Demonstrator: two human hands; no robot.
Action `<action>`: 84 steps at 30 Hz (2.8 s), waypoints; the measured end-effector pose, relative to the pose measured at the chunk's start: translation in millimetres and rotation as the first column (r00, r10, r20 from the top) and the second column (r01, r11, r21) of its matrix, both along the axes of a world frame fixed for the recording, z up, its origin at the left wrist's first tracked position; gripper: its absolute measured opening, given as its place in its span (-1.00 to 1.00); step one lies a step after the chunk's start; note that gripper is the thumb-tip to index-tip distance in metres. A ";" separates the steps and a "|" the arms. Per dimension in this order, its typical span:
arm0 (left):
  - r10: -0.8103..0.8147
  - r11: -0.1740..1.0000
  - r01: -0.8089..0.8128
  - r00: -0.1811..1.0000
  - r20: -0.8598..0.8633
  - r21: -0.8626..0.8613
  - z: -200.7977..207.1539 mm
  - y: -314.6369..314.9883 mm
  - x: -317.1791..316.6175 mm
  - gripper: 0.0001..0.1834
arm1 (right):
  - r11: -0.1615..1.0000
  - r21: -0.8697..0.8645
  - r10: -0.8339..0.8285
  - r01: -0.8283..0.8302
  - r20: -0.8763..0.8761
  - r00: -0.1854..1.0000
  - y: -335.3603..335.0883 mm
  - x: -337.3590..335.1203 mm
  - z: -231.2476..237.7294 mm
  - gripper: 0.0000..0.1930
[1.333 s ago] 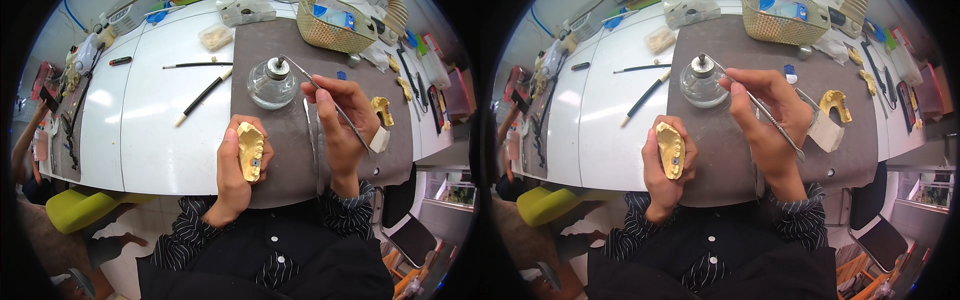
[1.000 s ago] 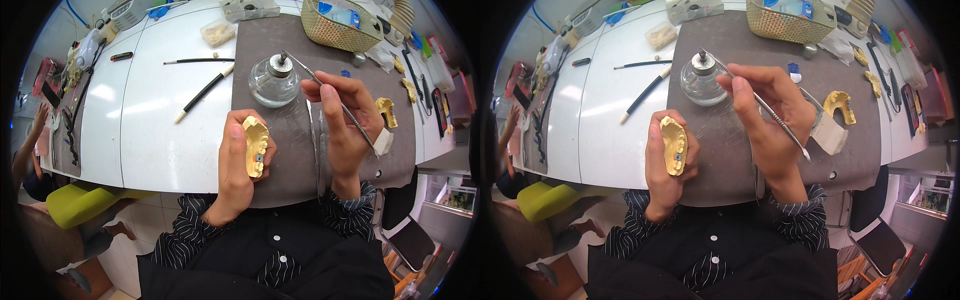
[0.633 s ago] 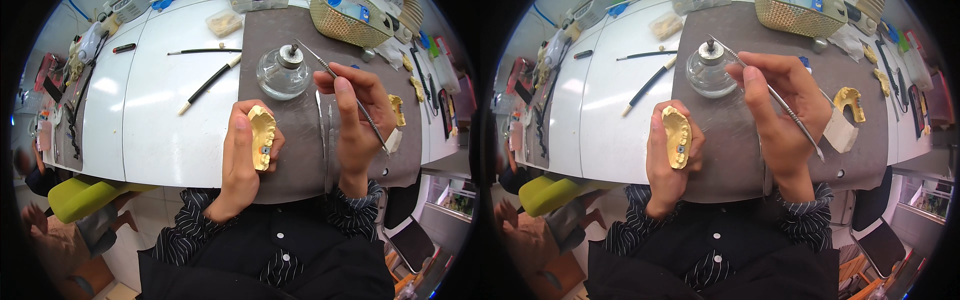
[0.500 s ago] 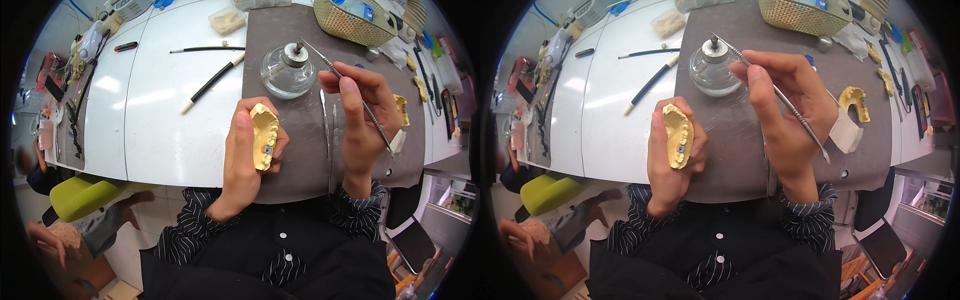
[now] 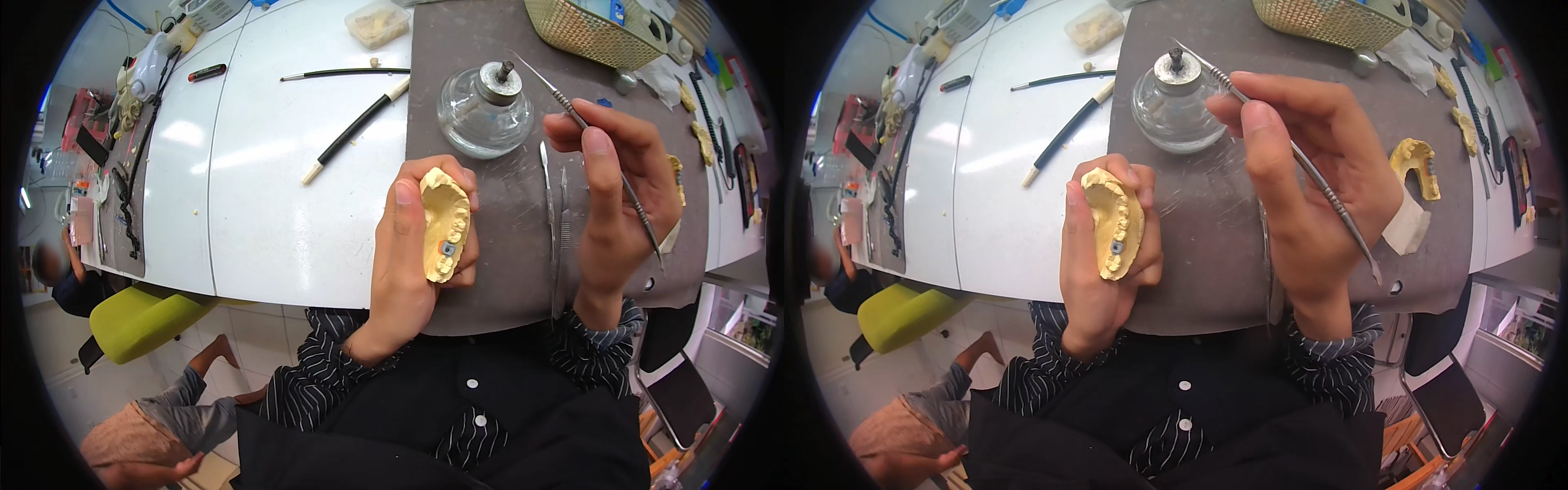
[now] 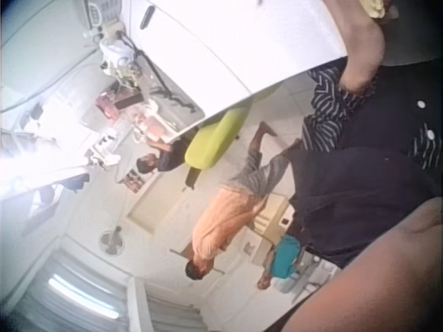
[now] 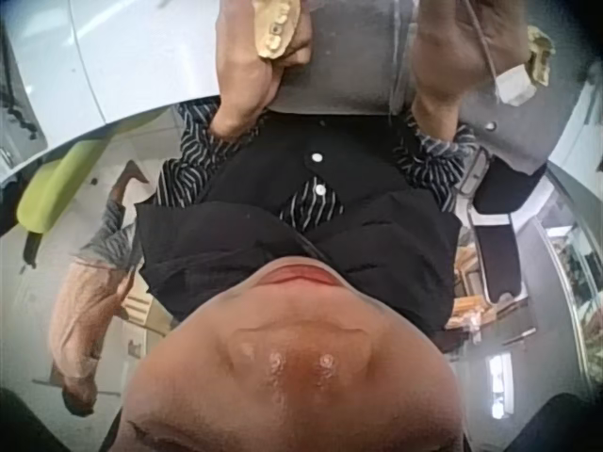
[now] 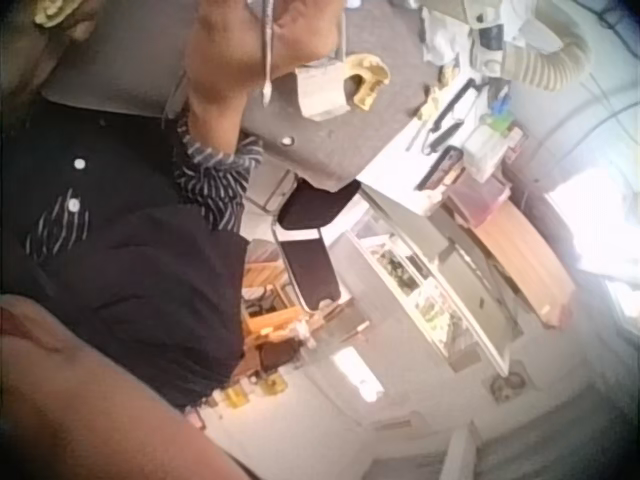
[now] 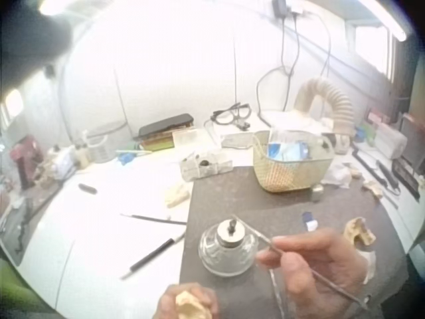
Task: The person holds a yellow dental cast and uses a metal dental tool to scrape and adjust a small gray component seated in the cast. The person repeatedly dips the tool into a glass jar of liquid and continues to refine the fit of the component within the cast.
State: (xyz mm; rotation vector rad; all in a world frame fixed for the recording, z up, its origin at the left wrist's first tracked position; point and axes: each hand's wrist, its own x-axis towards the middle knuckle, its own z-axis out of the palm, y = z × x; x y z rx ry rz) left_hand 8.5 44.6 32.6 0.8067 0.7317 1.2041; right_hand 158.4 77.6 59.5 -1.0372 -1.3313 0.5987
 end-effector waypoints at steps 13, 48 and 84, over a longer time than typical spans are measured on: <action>0.188 0.950 -0.162 0.979 -0.075 0.267 -5.4 -6.2 7.7 -0.50 | 0.997 0.024 -0.074 0.073 0.052 0.996 -0.1 0.5 -2.6 -0.78; 0.162 0.954 -0.076 0.945 -0.283 0.289 -7.8 -6.8 -0.9 -0.50 | 0.813 -0.184 0.580 -0.552 0.189 0.792 -53.9 22.0 2.0 -0.91; 0.182 0.945 -0.078 0.932 -0.314 0.316 -3.9 -5.3 -0.9 -0.47 | 0.765 -0.283 0.644 -0.579 0.284 0.711 -55.8 16.4 12.3 -0.79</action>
